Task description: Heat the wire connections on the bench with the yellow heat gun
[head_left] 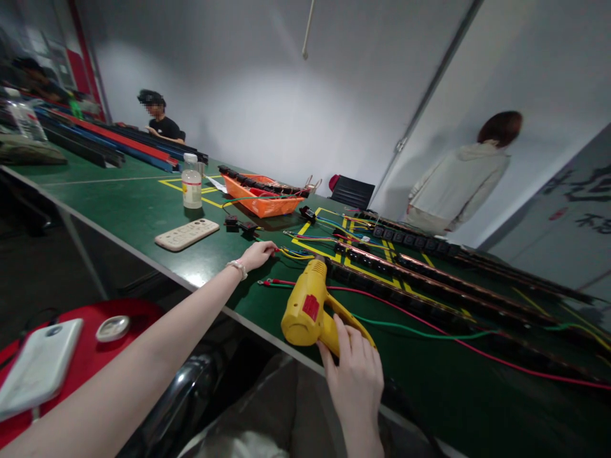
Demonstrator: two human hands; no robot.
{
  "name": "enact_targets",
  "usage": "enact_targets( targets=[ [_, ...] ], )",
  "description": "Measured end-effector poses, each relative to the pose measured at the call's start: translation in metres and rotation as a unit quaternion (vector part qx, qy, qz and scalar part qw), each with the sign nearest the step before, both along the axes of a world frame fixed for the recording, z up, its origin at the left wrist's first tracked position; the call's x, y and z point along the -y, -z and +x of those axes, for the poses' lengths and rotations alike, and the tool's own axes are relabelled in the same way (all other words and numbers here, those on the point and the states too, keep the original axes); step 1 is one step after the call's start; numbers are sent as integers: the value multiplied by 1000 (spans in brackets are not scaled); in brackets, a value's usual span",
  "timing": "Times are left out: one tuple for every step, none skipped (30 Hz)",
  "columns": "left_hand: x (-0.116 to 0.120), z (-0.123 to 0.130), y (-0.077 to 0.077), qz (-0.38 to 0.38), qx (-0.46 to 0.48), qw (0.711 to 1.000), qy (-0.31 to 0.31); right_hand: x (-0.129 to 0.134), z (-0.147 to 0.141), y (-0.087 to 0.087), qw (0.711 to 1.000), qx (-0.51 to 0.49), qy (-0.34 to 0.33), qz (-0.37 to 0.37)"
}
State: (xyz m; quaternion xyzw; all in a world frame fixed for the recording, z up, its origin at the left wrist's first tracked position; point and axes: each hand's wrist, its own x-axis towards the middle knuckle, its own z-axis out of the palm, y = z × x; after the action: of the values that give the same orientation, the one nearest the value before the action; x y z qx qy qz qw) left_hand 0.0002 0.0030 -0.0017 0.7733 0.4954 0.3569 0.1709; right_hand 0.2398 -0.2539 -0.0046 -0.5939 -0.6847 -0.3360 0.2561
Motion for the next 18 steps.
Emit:
enact_targets(
  targets=[
    [0, 0, 0, 1, -3, 1000, -2, 1, -1, -1, 1000, 2, 2, -2],
    [1, 0, 0, 0, -4, 1000, -3, 1, -3, -1, 1000, 3, 7, -4],
    [1, 0, 0, -2, -4, 1000, -4, 2, -6, -1, 1000, 3, 13, -5],
    [0, 0, 0, -5, -3, 1000, -5, 3, -9, -1, 1000, 1, 20, -5],
    [0, 0, 0, -6, -2, 1000, -5, 3, -13, -1, 1000, -2, 26, -4],
    [0, 0, 1, -7, -2, 1000, -6, 4, -17, -1, 1000, -5, 29, -4],
    [-1, 0, 1, -6, -3, 1000, -6, 4, -21, -1, 1000, -8, 28, -4],
    [-1, 0, 2, -4, -4, 1000, -6, 4, -25, 0, 1000, -12, 23, -5],
    [-1, 0, 2, -1, -5, 1000, -5, 5, -29, 0, 1000, -16, 17, -6],
    [-1, 0, 2, 0, -6, 1000, -3, 5, -33, 0, 1000, -21, 10, -8],
    [-1, 0, 2, 1, -5, 1000, 0, 5, -37, 0, 1000, -25, 5, -11],
    [0, 0, 1, 1, -5, 1000, 3, 5, -40, 0, 999, -30, -1, -15],
    [0, 0, 1, 2, -4, 1000, 5, 4, -43, 0, 999, -35, -6, -19],
    [0, 0, 0, 4, -4, 1000, 7, 4, -47, -1, 999, -40, -10, -24],
    [1, 0, 0, 6, -5, 1000, 7, 3, -50, -1, 999, -44, -15, -28],
    [1, 0, 0, 8, -6, 1000, 6, 2, -53, -1, 998, -48, -19, -31],
    [1, 1, -1, 11, -8, 1000, 5, 2, -56, -1, 998, -52, -23, -32],
    [1, 1, -1, 13, -10, 1000, 4, 1, -59, 0, 998, -56, -27, -31]
  ],
)
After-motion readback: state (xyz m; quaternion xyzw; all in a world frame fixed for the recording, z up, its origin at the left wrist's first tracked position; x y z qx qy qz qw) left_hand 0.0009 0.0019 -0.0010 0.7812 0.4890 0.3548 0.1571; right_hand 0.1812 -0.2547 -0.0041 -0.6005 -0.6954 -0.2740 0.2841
